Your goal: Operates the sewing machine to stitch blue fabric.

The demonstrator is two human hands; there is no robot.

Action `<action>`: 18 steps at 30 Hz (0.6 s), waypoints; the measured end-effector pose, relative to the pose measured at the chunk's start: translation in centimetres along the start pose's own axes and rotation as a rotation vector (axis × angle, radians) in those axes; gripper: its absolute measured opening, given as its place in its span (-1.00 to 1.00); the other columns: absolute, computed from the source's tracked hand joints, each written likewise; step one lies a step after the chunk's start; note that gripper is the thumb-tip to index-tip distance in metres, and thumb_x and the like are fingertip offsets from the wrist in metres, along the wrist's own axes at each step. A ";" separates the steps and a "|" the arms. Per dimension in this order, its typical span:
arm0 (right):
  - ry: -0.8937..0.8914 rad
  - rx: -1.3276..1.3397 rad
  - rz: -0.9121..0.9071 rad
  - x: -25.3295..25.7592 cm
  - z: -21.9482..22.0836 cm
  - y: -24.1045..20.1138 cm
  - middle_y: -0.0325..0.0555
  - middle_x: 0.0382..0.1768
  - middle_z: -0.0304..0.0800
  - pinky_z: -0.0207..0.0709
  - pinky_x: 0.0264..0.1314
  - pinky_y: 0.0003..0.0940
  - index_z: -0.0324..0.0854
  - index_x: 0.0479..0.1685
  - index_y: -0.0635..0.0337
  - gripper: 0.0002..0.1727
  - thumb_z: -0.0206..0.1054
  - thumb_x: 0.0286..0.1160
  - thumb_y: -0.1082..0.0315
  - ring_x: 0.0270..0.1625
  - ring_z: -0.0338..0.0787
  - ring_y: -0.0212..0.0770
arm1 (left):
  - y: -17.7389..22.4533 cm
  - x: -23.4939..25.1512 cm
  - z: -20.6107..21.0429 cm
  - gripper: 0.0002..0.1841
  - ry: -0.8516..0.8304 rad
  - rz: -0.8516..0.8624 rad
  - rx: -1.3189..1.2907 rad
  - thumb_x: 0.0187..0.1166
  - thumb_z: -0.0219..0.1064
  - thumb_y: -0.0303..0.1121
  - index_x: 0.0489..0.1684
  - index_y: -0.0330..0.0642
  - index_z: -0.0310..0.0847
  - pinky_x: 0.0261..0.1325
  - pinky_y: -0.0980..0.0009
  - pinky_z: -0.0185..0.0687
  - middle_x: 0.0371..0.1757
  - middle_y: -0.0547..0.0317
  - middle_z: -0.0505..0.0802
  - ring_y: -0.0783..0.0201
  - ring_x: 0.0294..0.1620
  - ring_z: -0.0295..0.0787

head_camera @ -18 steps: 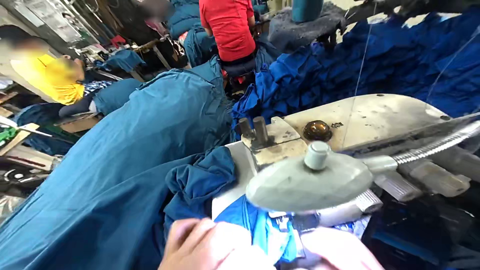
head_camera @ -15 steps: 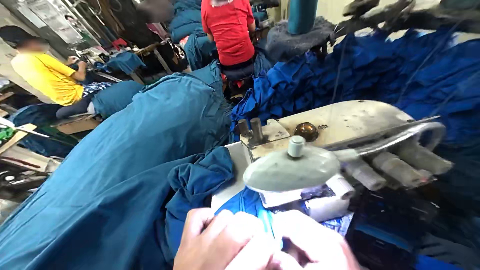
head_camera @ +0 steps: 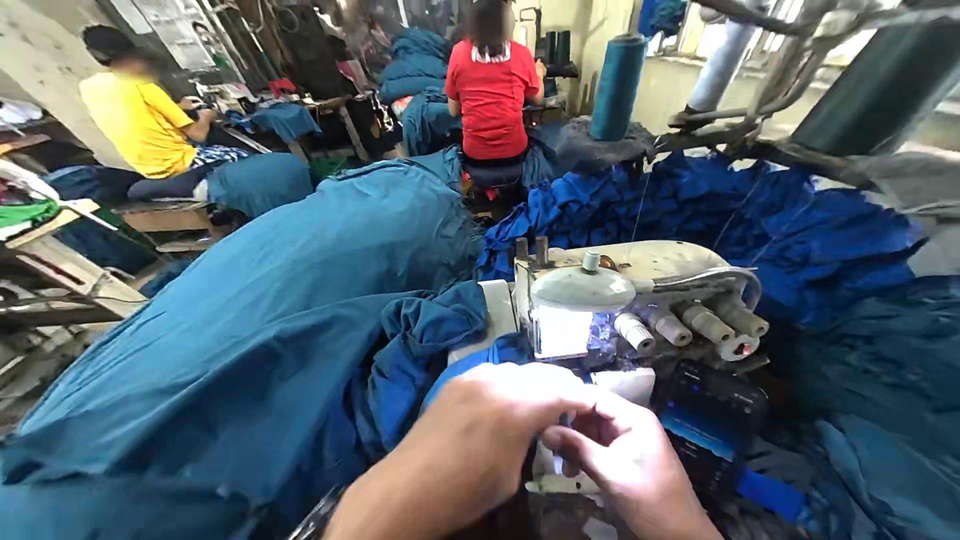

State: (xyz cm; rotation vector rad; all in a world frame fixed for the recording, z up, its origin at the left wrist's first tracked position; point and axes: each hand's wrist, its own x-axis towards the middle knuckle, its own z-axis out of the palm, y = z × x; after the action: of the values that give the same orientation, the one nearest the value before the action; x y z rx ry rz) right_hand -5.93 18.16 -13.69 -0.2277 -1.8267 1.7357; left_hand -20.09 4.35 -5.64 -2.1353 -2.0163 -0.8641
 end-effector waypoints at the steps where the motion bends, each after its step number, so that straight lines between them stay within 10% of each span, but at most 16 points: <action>1: -0.004 -0.030 -0.024 0.0 0.2 -0.2 -0.25 -0.31 0.87 0.75 -0.43 -0.49 0.75 -0.17 0.20 -0.85 0.55 0.38 0.39 -0.43 0.80 -0.42 | -0.8 0.6 0.6 -0.70 -0.097 0.028 -0.060 0.75 0.14 -0.40 0.26 -0.04 0.75 0.27 0.26 0.75 0.15 0.21 0.89 0.30 0.19 0.85; 6: 0.005 -0.179 -0.142 1.0 -0.5 0.3 -0.26 -0.22 0.86 0.65 -0.48 -0.59 0.77 -0.01 0.22 -0.72 0.59 0.32 0.37 -0.47 0.72 -0.50 | -3.4 2.2 -0.6 -0.78 -0.293 -0.020 -0.067 0.73 0.24 -0.24 -0.22 -0.11 0.75 -0.15 0.24 0.69 -0.29 0.21 0.78 0.29 -0.21 0.77; 13: -0.161 -0.359 -0.336 3.6 -1.2 1.2 -0.21 -0.14 0.87 0.72 -0.16 -0.62 0.85 -0.22 0.20 -0.87 0.49 0.41 0.34 -0.22 0.79 -0.54 | -3.4 2.2 -0.3 -0.77 -0.120 0.064 0.052 0.70 0.22 -0.33 -0.38 -0.10 0.74 -0.37 0.24 0.61 -0.39 0.21 0.76 0.25 -0.34 0.76; 18: -0.350 -0.304 -0.233 4.3 -2.0 0.4 -0.21 -0.30 0.84 0.73 -0.41 -0.54 0.79 -0.23 0.28 -0.87 0.43 0.53 0.37 -0.47 0.75 -0.50 | -3.5 2.0 0.5 -0.75 -0.037 0.071 0.051 0.69 0.21 -0.37 -0.42 -0.12 0.72 -0.42 0.20 0.60 -0.39 0.17 0.76 0.20 -0.35 0.76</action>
State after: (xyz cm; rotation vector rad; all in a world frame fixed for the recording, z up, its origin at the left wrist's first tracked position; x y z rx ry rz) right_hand -8.44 22.13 -12.83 0.1768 -2.2668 1.3975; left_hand -23.29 6.88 -6.30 -2.1962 -1.9446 -0.7607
